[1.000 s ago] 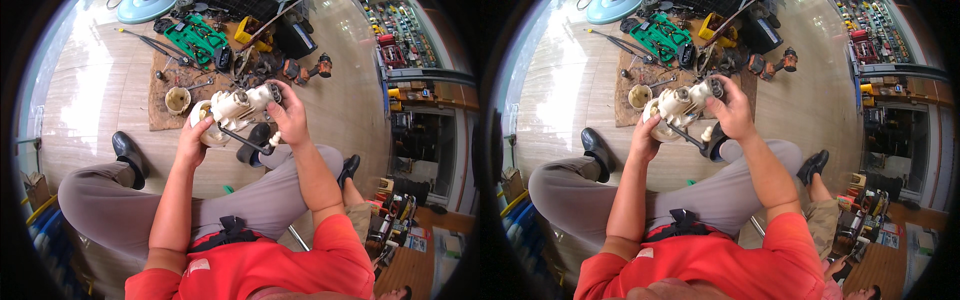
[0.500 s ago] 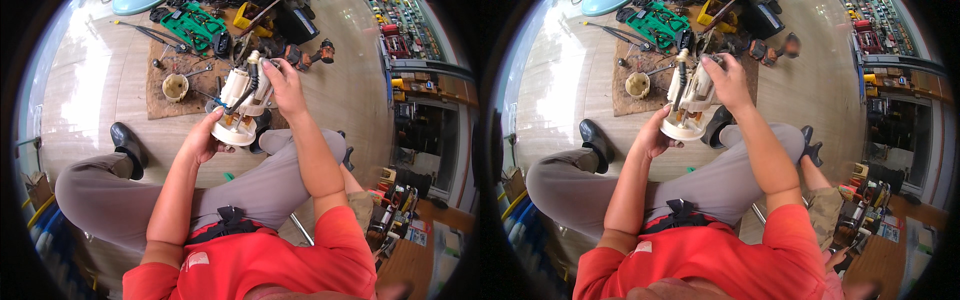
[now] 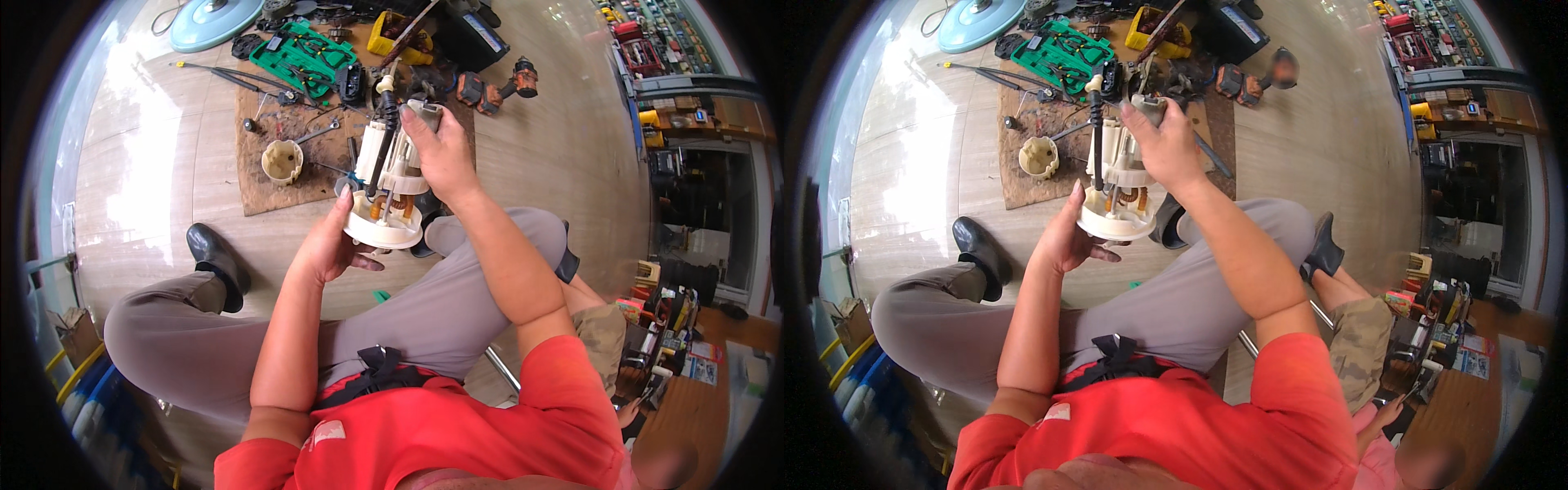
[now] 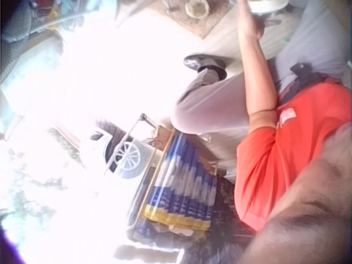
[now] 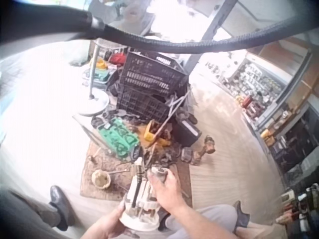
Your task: The person disassembles a fuel pump assembly using a screwdriver and pliers, prying off plastic components and disconnecting a cylindrical pump unit from its housing.
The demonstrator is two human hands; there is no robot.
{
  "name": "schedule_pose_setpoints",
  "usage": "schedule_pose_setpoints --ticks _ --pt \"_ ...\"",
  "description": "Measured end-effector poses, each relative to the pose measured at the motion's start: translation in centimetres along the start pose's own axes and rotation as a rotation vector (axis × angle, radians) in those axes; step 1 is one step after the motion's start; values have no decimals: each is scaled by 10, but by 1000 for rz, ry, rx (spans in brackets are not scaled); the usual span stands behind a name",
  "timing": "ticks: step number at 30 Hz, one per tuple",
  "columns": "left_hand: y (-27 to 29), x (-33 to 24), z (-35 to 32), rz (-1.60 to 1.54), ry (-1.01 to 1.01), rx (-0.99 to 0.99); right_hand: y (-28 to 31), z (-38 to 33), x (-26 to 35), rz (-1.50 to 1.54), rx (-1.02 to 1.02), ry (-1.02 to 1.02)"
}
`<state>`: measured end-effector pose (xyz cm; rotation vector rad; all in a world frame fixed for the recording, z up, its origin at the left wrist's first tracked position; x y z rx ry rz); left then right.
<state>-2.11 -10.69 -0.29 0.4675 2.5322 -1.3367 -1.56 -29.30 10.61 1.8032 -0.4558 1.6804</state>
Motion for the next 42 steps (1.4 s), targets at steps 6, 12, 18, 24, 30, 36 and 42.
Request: schedule_pose_setpoints --ticks 6,12,18,24,30,36,42 --pt "5 -34 -12 457 -670 -515 5 0 1 -256 -124 42" --pt "-49 -48 -46 1187 -1066 -345 12 7 0 -237 -144 -13" --pt "-64 -48 -44 1438 -852 -254 14 15 -21 -387 -89 -83" --pt "-66 -43 -41 1374 -841 -189 19 31 -49 -359 -7 -227" --pt "-68 -41 -46 1402 -743 -211 18 25 -42 -424 -27 -412" --pt "-77 -33 -52 1452 -738 -251 13 31 -88 16 -58 -561" --pt "-91 -15 -52 1730 -755 -176 23 45 -142 -198 -127 -587"
Point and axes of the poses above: each hand's wrist, its own z-axis towards the middle knuckle, its own y-axis out of the back of the hand, x = y × z, the point moved 6 cm from there along z, towards the middle knuckle
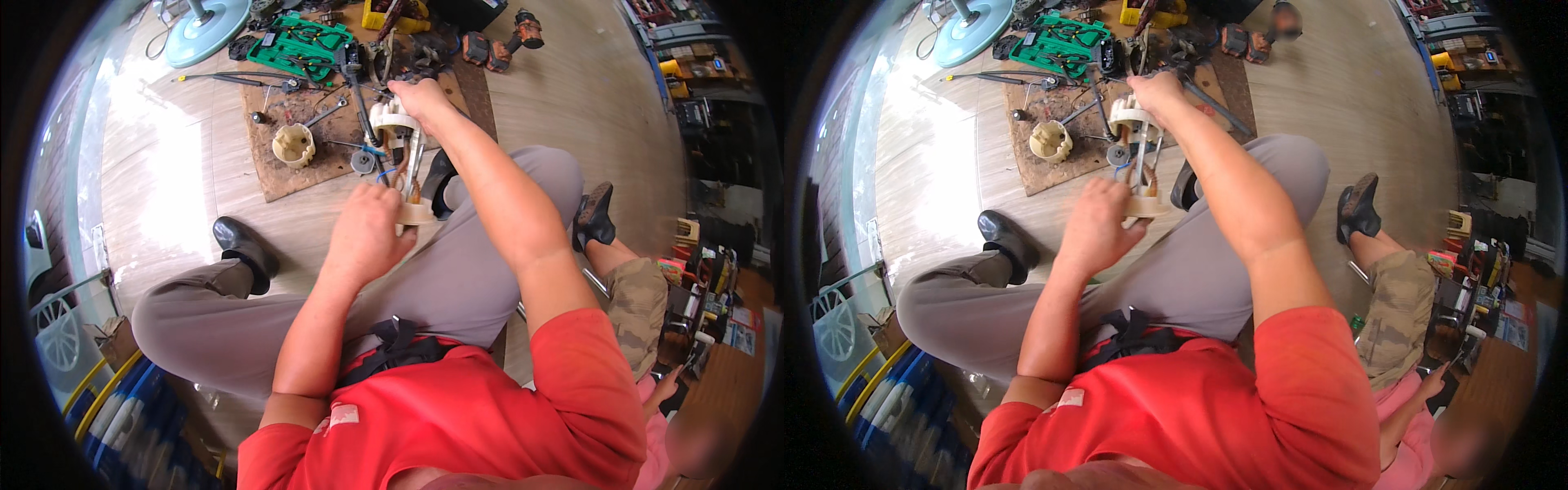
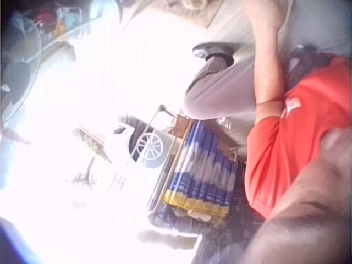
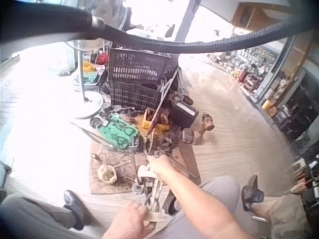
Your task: The person disassembles a fuel pump assembly using a screwdriver and pliers, prying off plastic components and disconnecting a cylindrical pump unit from its housing.
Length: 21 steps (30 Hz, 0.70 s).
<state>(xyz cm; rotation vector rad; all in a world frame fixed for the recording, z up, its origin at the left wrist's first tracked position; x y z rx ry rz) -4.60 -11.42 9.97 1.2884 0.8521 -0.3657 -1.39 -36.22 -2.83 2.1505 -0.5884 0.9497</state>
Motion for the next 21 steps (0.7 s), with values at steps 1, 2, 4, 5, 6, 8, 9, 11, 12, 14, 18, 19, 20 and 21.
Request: schedule_pose_setpoints --ticks 1,2,4,5,6,8,9,11,12,14,18,19,20,21 --pt "-6 -1 0 1 -9 -45 -1 -2 3 -54 -4 29" --pt "-11 4 -2 22 4 -36 -1 -5 5 -108 -10 59" --pt "-11 8 -7 56 10 -40 -3 -25 26 -136 46 86" --pt "-9 9 -10 69 -1 -48 -4 -31 32 -121 102 75" --pt "-8 8 -12 82 -22 -51 0 -36 35 -102 148 64" --pt "-6 6 -16 151 -78 -78 5 -36 39 -90 238 83" --pt "-6 4 -19 186 -105 -87 5 -37 39 -106 237 94" --pt "-11 1 -23 258 -104 -38 4 -38 38 -138 236 116" --pt "-11 0 -25 302 -104 -11 -1 -39 38 -215 242 106" --pt "-15 4 -31 126 -32 46 -11 -43 39 -456 347 153" --pt "30 25 -28 -245 202 -178 -39 -65 63 -729 421 449" --pt "44 42 -26 -322 251 -404 -45 -75 70 -705 450 478" --pt "54 57 -21 -492 287 -541 -50 -85 74 -660 522 450" --pt "56 79 -18 -730 392 -572 -55 -101 84 -613 602 430"
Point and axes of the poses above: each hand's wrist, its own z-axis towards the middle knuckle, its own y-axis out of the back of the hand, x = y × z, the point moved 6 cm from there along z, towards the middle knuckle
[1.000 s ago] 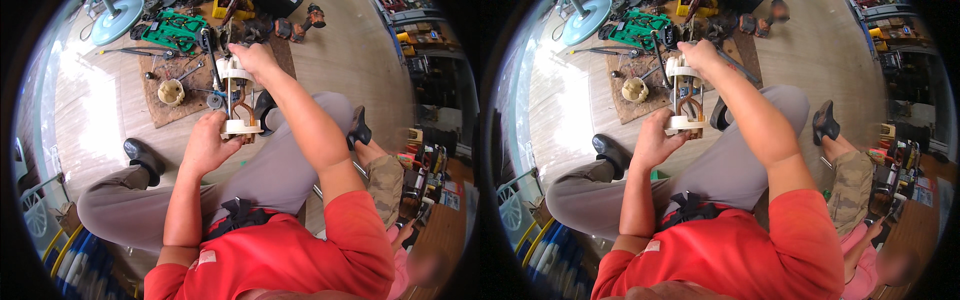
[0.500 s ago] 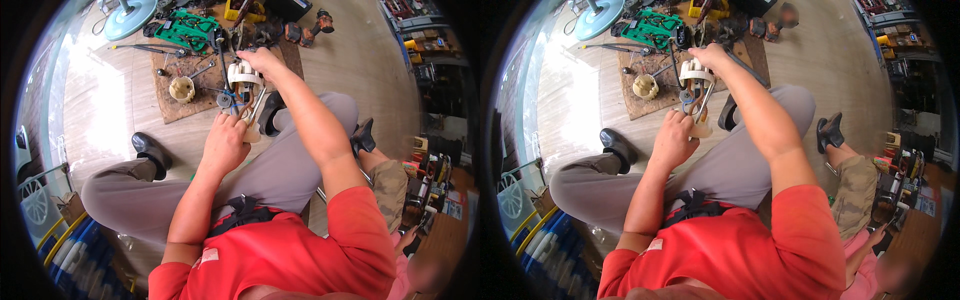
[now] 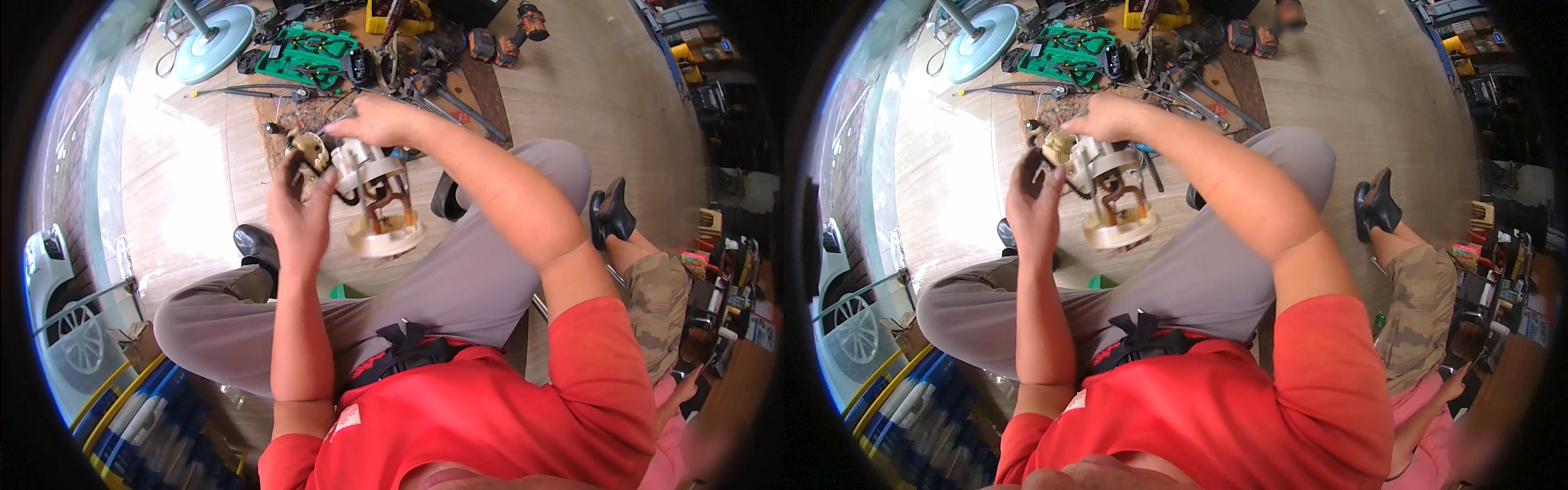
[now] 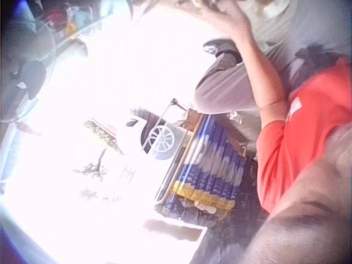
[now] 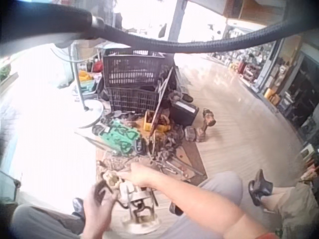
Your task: The person disassembles a fuel pump assembly using a screwdriver and pliers, prying off plastic components and disconnecting a cylindrical pump unit from its housing.
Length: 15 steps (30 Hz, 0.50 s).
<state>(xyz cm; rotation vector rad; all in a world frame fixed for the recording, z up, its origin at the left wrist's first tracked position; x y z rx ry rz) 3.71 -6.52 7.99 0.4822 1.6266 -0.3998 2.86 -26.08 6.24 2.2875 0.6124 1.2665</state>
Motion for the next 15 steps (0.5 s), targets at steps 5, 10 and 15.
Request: schedule_pose_setpoints --ticks 5,10,15 --pt "-11 -22 10 827 -208 -19 -17 -2 22 -119 6 113" --pt "-27 4 -1 98 -46 232 -20 1 25 -172 43 69" --pt "-22 76 0 -587 382 277 -24 -6 28 -172 119 62"
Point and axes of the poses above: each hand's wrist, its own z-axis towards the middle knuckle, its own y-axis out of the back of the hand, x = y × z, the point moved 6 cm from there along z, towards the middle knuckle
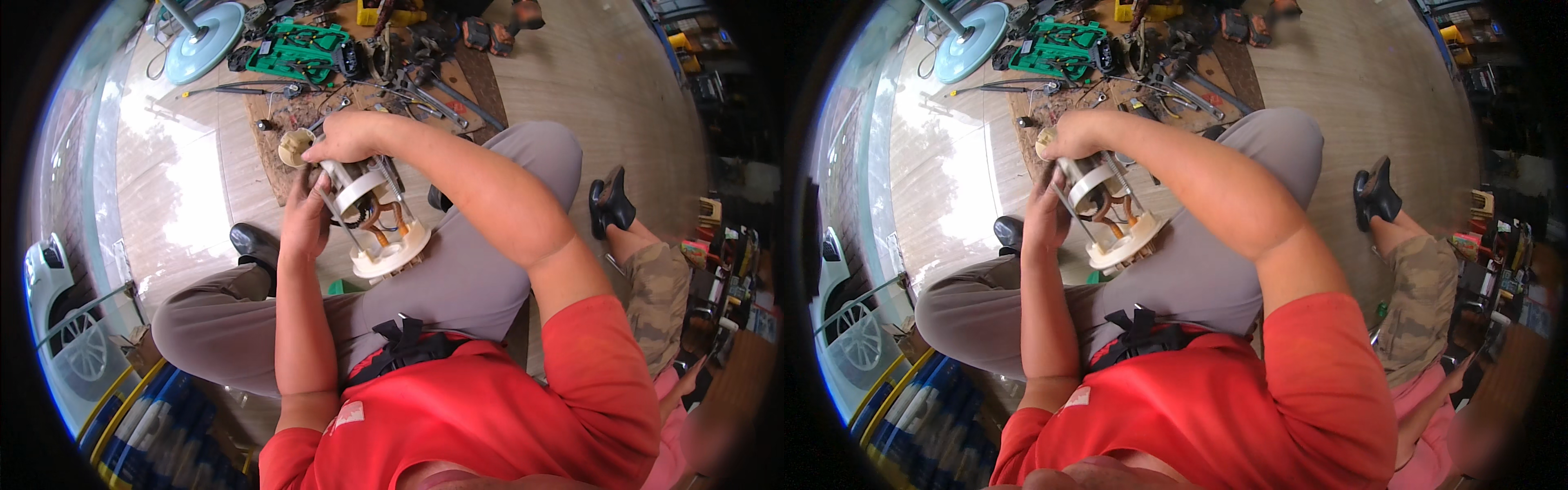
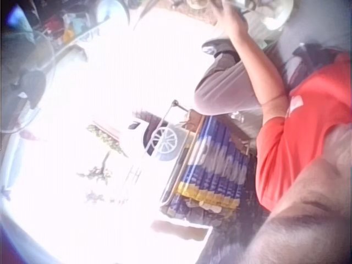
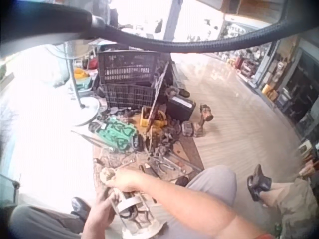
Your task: The person disassembles a fuel pump assembly using a screwdriver and pliers, prying off plastic components and disconnecting a cylindrical pump unit from its housing.
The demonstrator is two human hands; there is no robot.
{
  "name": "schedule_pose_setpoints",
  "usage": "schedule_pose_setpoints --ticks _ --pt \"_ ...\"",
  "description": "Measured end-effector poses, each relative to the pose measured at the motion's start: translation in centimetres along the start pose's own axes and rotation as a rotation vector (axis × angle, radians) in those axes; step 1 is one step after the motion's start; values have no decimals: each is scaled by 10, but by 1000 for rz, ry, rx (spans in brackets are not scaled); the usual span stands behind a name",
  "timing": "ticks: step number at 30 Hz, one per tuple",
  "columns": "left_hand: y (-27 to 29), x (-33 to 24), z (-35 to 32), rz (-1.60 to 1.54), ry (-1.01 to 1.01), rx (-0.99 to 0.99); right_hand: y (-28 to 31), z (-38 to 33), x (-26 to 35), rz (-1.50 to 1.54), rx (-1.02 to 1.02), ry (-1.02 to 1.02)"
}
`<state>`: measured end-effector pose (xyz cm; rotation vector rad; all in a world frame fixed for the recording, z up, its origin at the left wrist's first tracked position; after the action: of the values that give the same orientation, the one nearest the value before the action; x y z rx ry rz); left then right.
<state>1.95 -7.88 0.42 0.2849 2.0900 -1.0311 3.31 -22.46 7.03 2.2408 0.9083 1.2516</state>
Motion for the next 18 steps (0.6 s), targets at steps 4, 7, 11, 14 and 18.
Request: schedule_pose_setpoints --ticks 4,7,11,14,18 --pt "-1 44 8 -381 229 176 -5 6 -3 8 10 -20" --pt "-14 47 4 -527 224 250 -4 10 -4 -26 -40 -42" --pt "-9 33 11 -512 182 42 7 11 -25 526 -183 -218" --pt "3 19 16 -735 92 97 33 -14 -1 270 -199 -55" --pt "21 11 22 -652 48 -13 9 -43 21 80 -150 86"
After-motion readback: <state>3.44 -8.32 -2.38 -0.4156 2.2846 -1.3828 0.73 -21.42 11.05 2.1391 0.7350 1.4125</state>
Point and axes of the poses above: each hand's wrist, its own z-axis towards the middle knuckle, its own y-axis out of the back of the hand, x = y × z, the point moved 6 cm from there along z, towards the middle knuckle
